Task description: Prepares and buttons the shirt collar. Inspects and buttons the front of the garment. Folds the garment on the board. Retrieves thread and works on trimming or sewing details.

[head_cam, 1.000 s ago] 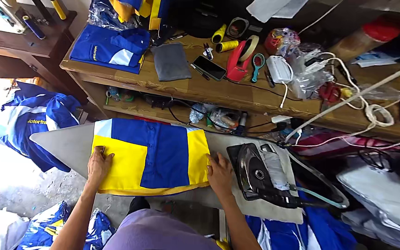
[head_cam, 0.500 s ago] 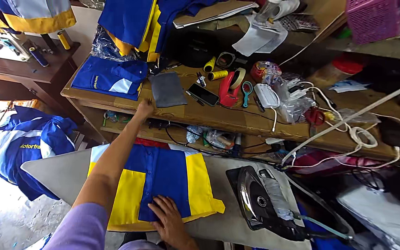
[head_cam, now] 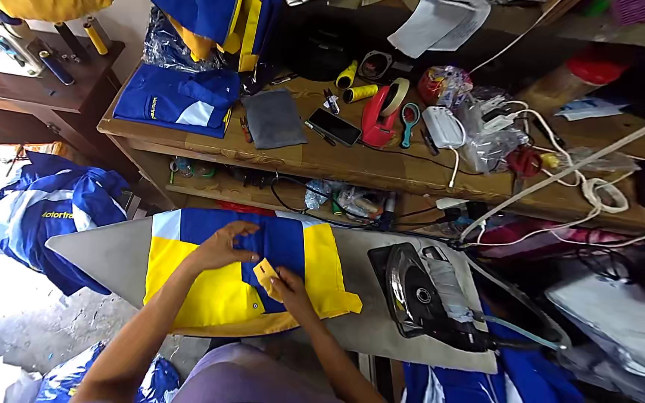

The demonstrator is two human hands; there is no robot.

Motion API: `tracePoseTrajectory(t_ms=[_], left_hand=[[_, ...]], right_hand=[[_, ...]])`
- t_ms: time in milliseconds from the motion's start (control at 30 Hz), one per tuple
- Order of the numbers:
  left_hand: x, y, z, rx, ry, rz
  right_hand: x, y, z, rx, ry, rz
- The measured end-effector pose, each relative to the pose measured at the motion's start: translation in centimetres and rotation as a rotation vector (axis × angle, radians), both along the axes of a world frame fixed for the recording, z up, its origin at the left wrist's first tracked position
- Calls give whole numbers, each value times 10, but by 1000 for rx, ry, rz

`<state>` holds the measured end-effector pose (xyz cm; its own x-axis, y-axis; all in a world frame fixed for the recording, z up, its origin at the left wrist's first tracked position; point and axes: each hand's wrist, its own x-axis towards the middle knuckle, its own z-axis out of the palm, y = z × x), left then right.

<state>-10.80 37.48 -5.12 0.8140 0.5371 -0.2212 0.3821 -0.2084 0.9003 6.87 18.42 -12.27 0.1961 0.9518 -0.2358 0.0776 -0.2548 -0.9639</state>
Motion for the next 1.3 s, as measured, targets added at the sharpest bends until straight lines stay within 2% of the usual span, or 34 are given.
tracePoseTrajectory(t_ms=[167, 233, 400, 600, 667, 733, 833, 1000, 1067, 1167, 1300], left_hand=[[-8, -51, -38, -54, 5, 93], [-7, -58, -40, -27, 32, 99], [-6, -64, -27, 39, 120, 107], [-14, -63, -35, 55, 47, 98], [-13, -63, -36, 111, 36, 57], [-12, -62, -41, 164, -10, 16], [-10, -63, -46, 212, -63, 42], [-14, -93, -59, 518, -47, 394], [-19, -114, -64, 609, -18, 374], [-20, -139, -76, 668, 144, 229], [-19, -137, -99, 750, 211, 231]], right_hand=[[3, 16, 7, 71, 208, 45], [2, 19, 11, 97, 183, 74], [7, 39, 24, 63, -100, 164], [17, 43, 29, 4, 0, 221], [16, 44, 33, -30, 78, 228], [11, 43, 34, -69, 248, 163], [6, 41, 33, -92, 412, 68], [15, 42, 30, -43, 326, 47], [16, 42, 27, -51, 305, 51], [13, 40, 22, -87, 325, 66], [10, 39, 22, -174, 416, 59]])
